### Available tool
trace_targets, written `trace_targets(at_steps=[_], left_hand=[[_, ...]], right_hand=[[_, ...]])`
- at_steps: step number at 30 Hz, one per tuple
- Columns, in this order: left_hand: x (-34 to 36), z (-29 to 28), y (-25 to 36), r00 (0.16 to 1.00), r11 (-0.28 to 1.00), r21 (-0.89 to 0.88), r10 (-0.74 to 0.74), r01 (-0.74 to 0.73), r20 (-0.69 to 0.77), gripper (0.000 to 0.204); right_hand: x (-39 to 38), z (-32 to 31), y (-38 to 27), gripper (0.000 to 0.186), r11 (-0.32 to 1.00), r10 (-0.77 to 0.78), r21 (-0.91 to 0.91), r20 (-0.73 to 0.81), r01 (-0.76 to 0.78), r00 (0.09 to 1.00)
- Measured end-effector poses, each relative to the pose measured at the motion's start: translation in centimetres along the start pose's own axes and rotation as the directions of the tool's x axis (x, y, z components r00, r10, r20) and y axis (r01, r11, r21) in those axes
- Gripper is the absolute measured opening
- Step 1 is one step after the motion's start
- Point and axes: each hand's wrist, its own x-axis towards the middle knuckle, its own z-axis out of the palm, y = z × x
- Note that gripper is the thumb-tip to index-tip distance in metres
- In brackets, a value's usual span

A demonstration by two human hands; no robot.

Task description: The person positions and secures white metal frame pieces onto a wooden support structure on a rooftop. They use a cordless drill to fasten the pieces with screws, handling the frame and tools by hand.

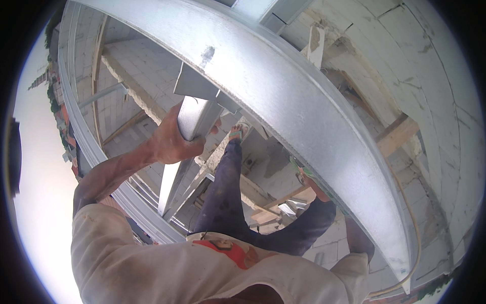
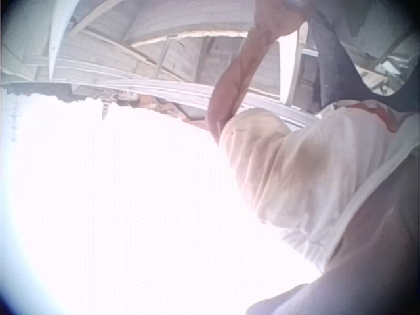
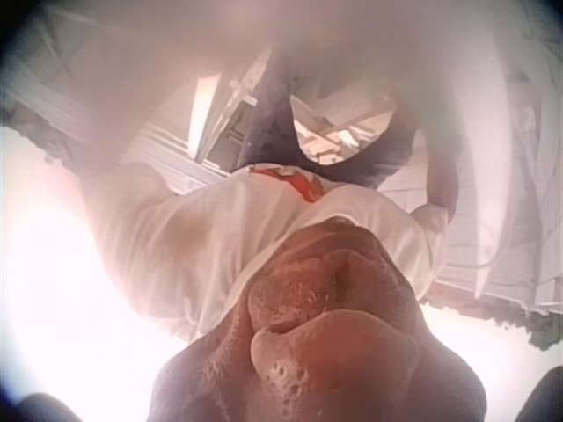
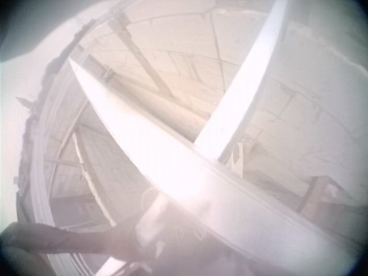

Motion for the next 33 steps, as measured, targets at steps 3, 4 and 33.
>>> trace_targets(at_steps=[3,4,33], left_hand=[[0.5,0.0,-0.5,1.000,1.000,-0.012,0.016,-0.016,-0.005,0.084],[0.7,0.0,-0.7,1.000,1.000,0.005,0.027,-0.027,-0.006,0.085],[16.4,2.1,-5.5,0.978,0.954,0.290,0.125,-0.072,-0.166,0.071]], right_hand=[[-1.6,2.0,1.9,0.036,0.986,0.015,0.167,-0.081,-0.002,0.997],[-2.4,2.4,2.0,0.039,0.966,0.088,0.251,-0.079,-0.066,0.993],[-9.6,12.8,2.2,0.042,-0.316,0.868,0.893,0.408,-0.321,0.281]])
